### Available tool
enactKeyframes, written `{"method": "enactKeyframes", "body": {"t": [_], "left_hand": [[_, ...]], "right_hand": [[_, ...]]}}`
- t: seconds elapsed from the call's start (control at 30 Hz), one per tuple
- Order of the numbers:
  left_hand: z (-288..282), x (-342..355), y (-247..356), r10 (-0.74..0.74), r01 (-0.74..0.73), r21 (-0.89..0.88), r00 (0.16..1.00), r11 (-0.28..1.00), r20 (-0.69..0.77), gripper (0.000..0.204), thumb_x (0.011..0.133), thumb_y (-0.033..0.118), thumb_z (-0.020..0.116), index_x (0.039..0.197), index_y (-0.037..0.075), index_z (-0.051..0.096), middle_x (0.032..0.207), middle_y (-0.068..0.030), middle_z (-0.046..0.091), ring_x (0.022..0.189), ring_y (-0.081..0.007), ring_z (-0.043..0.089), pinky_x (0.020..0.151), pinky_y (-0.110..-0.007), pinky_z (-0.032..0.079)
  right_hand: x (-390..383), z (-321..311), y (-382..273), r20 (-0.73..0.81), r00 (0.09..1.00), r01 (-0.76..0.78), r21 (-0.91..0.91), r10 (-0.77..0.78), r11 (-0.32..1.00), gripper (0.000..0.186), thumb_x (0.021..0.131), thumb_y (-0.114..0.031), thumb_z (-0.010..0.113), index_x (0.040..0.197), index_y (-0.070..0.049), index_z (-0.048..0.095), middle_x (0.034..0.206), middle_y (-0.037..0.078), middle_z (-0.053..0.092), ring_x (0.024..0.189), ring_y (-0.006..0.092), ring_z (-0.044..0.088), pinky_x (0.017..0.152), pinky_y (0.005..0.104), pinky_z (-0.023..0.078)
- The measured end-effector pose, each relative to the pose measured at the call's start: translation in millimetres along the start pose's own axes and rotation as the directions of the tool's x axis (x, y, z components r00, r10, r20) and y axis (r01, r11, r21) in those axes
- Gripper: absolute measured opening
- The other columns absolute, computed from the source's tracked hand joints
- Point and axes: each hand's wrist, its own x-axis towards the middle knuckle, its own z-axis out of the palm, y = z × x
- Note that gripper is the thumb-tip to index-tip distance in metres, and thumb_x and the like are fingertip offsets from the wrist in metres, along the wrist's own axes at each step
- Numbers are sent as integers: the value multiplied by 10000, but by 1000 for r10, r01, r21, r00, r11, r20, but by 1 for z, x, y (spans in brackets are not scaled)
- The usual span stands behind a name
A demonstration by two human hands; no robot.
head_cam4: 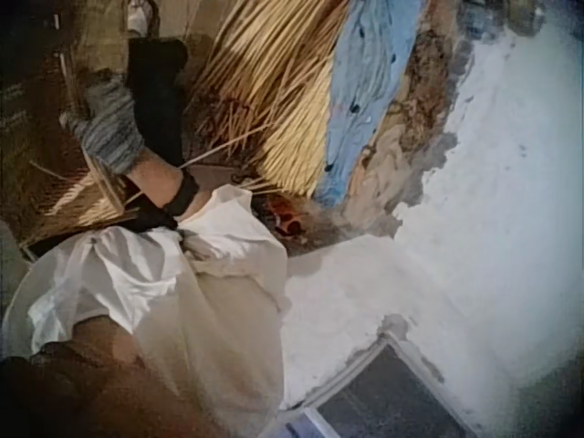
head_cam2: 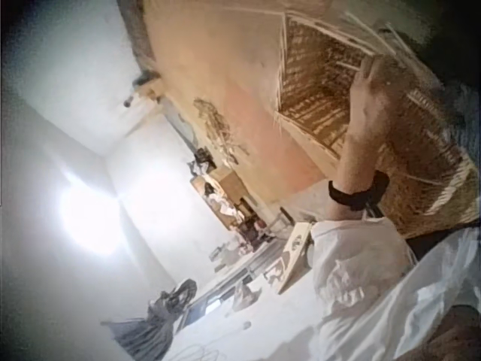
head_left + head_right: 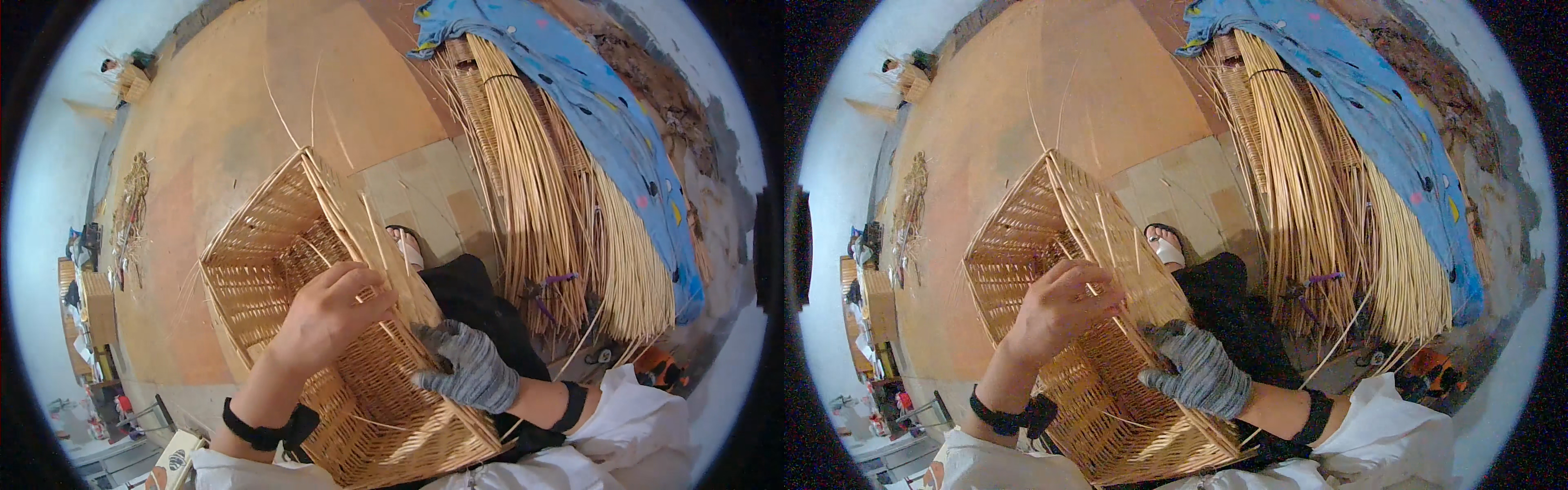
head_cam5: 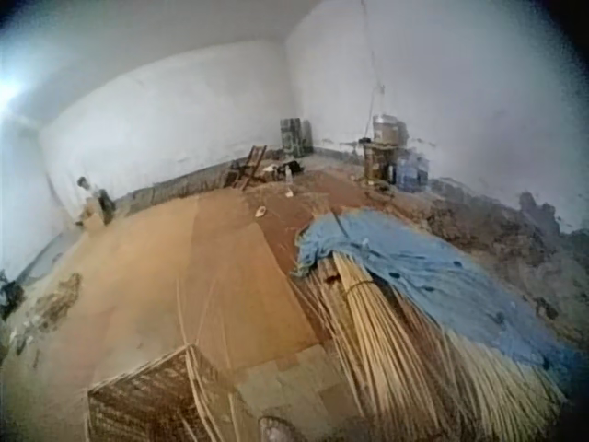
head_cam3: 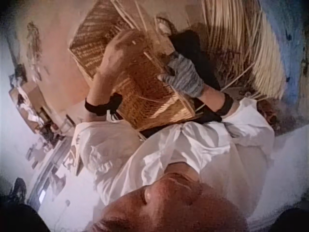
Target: Weaving a large wicker basket by hand and trimming willow strips using shears and a knife.
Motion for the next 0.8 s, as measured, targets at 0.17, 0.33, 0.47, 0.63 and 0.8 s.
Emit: {"method": "enactKeyframes", "body": {"t": [0.17, 0.33, 0.47, 0.63, 0.8], "left_hand": [[-3, -5, -3, 50, -42, 107, 997, 993, -65, 262, 616, 148, 650, 876, 121, 633, 789, -9, 568, 706, -185, 540, 570, -291, 445], [6, -11, -2, 66, -46, 132, 987, 990, -149, 208, 621, 149, 690, 799, 105, 592, 739, -8, 548, 631, -173, 504, 521, -295, 402], [20, -20, 16, -67, 109, 250, 983, 962, -171, 209, 636, 154, 706, 750, 106, 538, 659, -5, 483, 594, -183, 474, 526, -300, 371], [26, -13, 50, -213, 319, 349, 927, 881, -309, 182, 657, 166, 697, 733, 113, 540, 641, -8, 481, 602, -193, 472, 542, -312, 360], [46, -8, 67, -522, 520, -165, 675, 838, -522, 141, 720, 123, 664, 838, 47, 655, 731, -47, 605, 696, -190, 538, 674, -300, 414]], "right_hand": [[14, -20, 5, 223, 973, 53, 50, -63, 997, 539, 744, -340, 610, 1151, -6, 491, 948, 183, 559, 856, 323, 536, 777, 370, 438], [13, -24, 11, 277, 956, 47, 168, -93, 985, 531, 757, -332, 595, 1148, 10, 484, 947, 181, 553, 858, 325, 537, 773, 373, 442], [12, -20, 18, 188, 973, 113, 136, -137, 984, 488, 737, -314, 628, 1111, -18, 522, 884, 155, 562, 813, 303, 557, 707, 346, 461], [30, -23, -1, 26, 999, 21, 28, -22, 999, 359, 723, -226, 626, 1027, -39, 587, 859, 140, 603, 801, 285, 580, 699, 333, 469], [38, -21, -3, 71, 979, -198, 588, 193, 784, 176, 693, -139, 678, 818, -19, 647, 744, 107, 645, 675, 148, 611, 636, 260, 478]]}}
